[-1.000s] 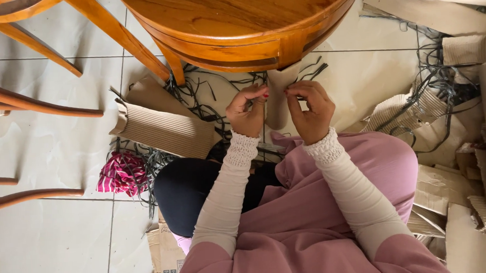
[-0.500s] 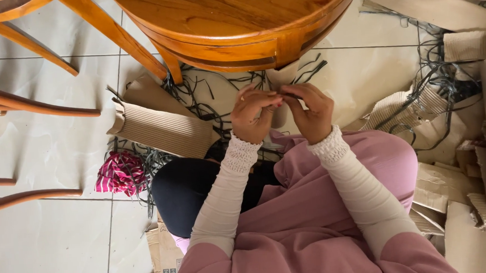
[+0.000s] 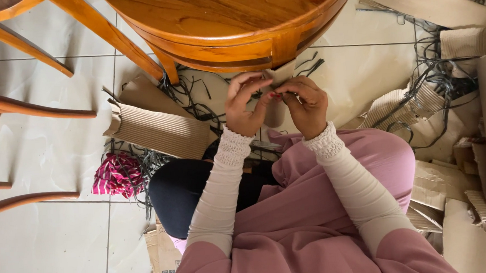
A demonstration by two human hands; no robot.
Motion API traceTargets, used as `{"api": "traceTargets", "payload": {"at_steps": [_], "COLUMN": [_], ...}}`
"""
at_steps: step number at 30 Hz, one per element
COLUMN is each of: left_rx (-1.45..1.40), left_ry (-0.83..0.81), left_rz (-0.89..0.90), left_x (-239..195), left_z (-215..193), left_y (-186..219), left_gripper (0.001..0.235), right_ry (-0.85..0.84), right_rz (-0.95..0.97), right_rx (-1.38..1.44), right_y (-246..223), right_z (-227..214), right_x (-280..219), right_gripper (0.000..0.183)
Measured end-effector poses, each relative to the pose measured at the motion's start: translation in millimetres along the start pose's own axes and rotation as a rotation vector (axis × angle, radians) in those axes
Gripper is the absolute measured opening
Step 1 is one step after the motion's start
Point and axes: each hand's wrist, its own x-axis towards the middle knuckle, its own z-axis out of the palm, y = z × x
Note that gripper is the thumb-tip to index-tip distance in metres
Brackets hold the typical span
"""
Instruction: Wrapping wooden chair legs with corrugated cardboard for protection during transport or storage
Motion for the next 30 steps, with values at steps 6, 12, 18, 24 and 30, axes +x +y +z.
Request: {"api": "traceTargets", "payload": {"at_steps": [6, 12, 18, 24, 30], "left_rx": [0.08, 0.174, 0.049, 0.164, 0.486], "left_ry": [-0.056, -0.112, -0.112, -0.208, -0.271], "left_rz": [-0.025, -0.006, -0.065, 0.05, 0.094], "left_x": [-15.5, -17.5, -9.6, -2.1, -1.3], "left_z": [8.0, 6.4, 5.2, 2.6, 2.1], "left_y": [-17.4, -26.8, -14.3, -8.4, -1.6], "left_gripper": [0.014, 0.007, 0.01, 0.012, 0.015], "right_ry": [0.03, 0.097, 0.118, 0.029, -0.183], "right_rz": [-0.015, -0.047, -0.059, -0.634, -0.74], "right_rx": [-0.064, -0.104, -0.165, -0.409, -0.353], "right_y": [-4.7, -13.3, -39.5, 5.2, -0.2], "right_z": [-2.4, -3.4, -5.3, -25.5, -22.7], "right_x": [0.4, -1.1, 2.0, 8.2, 27.3], "right_gripper": [0.021, 0.017, 0.015, 0.015, 0.017]}}
